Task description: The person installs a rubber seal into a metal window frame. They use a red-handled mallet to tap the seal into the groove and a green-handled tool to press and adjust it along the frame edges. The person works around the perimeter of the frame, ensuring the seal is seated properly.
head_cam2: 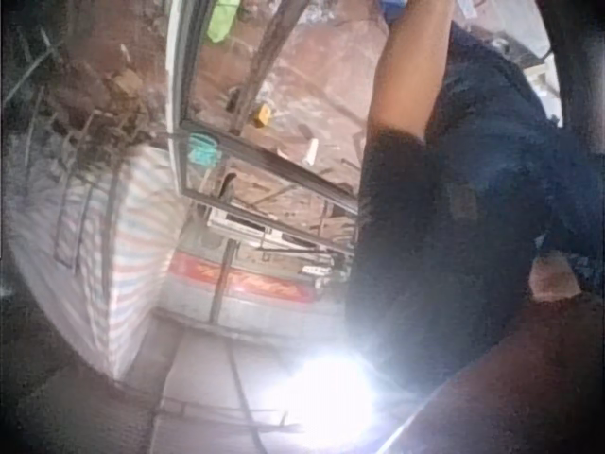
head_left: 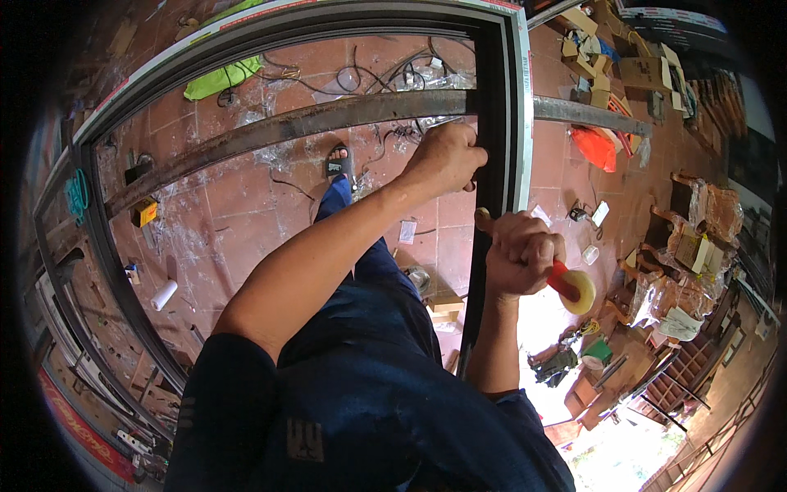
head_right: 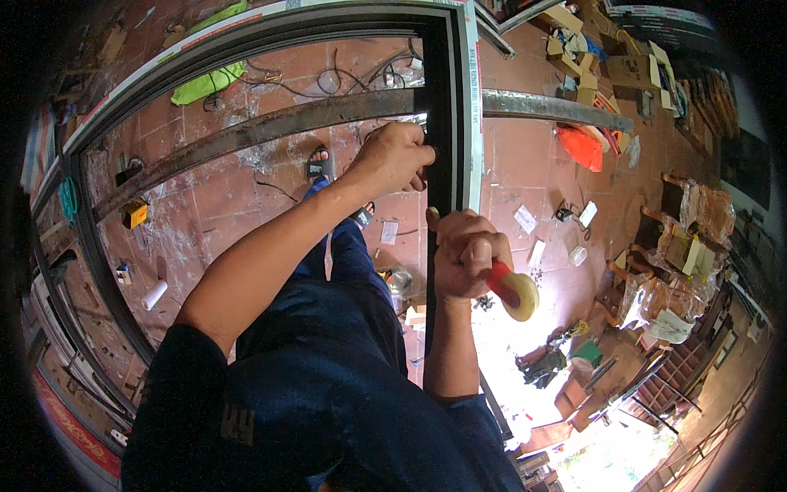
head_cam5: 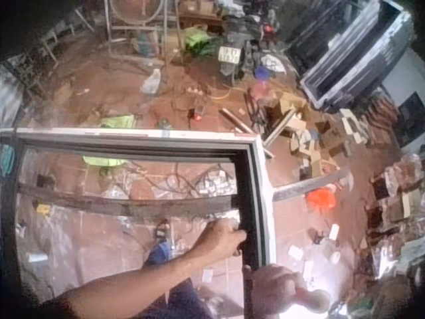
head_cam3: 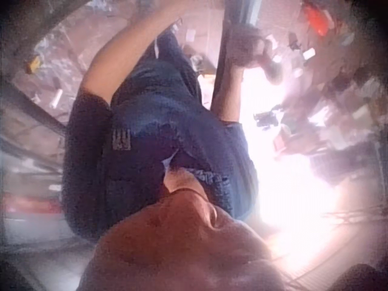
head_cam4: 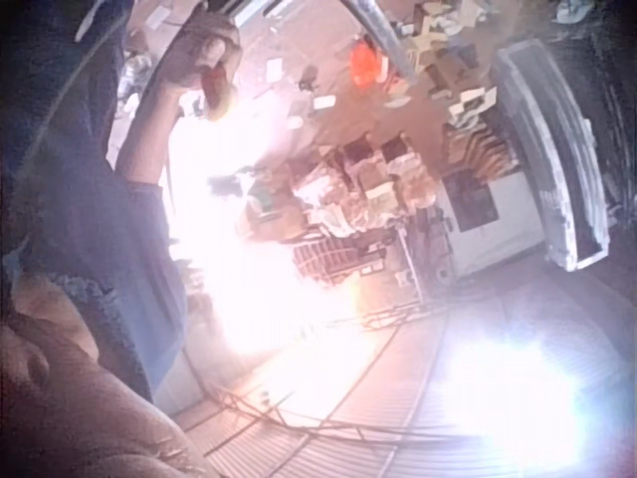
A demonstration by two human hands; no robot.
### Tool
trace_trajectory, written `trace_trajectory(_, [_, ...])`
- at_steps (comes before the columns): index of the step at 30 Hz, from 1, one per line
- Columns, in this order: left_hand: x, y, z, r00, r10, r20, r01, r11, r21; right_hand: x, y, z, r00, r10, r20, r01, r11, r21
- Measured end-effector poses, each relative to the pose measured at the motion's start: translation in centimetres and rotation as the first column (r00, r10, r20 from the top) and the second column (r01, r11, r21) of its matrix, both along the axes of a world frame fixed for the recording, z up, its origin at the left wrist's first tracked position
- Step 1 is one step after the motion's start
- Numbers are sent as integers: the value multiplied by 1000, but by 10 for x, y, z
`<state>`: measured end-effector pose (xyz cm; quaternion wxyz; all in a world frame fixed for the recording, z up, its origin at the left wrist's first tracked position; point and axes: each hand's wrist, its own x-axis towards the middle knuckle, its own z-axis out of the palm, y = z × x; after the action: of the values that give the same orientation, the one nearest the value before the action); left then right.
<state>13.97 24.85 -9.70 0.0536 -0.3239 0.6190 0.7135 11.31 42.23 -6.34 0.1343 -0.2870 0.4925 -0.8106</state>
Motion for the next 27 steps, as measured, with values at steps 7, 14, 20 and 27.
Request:
trace_trajectory(7, [0,1,-7,1000,7,17,-8,998,64,5,-21,-1,996,-61,-72,69,991,112])
trace_trajectory(14, [2,0,-2,1000,-11,-15,11,998,58,7,6,4,992,-33,-121,45,994,95])
trace_trajectory(20, [3,0,-3,1000,-8,-14,9,997,82,3,-11,10,994,-101,-37,105,990,95])
trace_trajectory(27, [2,0,-4,1000,16,-18,-15,997,72,5,-10,8,994,-78,-80,85,992,90])
